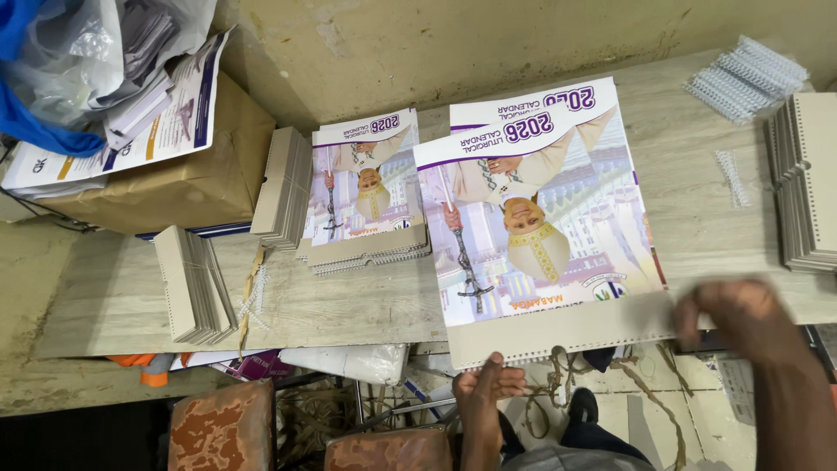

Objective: The person assembles wall calendars by inserting plastic spiral coils into pre-punched holes along the top edge. They repeatedly pick up a coil, thread it through the holes, and then flip the calendar to place it on a stack.

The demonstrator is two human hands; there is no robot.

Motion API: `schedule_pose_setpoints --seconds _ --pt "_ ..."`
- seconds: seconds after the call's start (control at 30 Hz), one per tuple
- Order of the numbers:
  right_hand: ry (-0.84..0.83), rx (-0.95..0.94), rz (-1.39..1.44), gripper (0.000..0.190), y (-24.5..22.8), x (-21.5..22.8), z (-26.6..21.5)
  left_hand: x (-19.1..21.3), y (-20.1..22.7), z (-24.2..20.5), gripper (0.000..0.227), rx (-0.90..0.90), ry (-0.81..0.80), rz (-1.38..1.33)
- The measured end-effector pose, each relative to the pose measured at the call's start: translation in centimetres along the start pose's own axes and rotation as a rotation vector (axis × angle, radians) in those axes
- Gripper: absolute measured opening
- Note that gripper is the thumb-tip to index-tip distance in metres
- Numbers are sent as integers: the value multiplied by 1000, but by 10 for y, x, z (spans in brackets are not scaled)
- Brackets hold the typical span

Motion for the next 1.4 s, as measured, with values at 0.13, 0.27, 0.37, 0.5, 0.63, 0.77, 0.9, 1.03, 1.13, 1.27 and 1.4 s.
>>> schedule_pose_setpoints --seconds 0.13,0.27,0.37,0.5,0.63,0.77,0.9,1.03,1.13,1.27,1.4 --pt "785 -345 -1328 35 36 217 41 16 -23 15 33 3 109 -119" --pt "823 -865 -1851 26 103 320 27 42 -66 47 34 54 210 -188" --pt "672 -312 -1387 32 116 313 53 58 -87 57 34 138 290 -176" --pt "740 198 -1209 20 65 289 35 38 -59 33 29 -11 330 -219" --pt "509 -839 -1581 44 120 324 -29 54 -67 40 26 -19 344 -217" --pt "558 -643 -1391 33 119 310 -52 40 -55 25 27 -105 378 -242" --pt "662 -579 -1382 46 111 314 -72 33 -49 20 24 -85 376 -206" --pt "457 -32 -1551 45 96 271 -70 31 -37 9 28 -75 350 -122" --pt "527 -271 -1593 48 93 266 -51 24 -27 8 30 -59 325 -102" --pt "515 -405 -1813 25 96 262 1 25 -23 8 30 -88 361 -105" --pt "624 -324 -1375 24 58 226 25 28 -23 7 23 -91 392 -148"
Point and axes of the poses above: each hand's wrist, its own z-axis towards the middle knuckle, its own x-axis out of the back of the hand, y = z × x, the point moved 8 cm from there along z, towards the middle knuckle, and after that the axes turned 7 degrees about y, right-handed, at the moved point
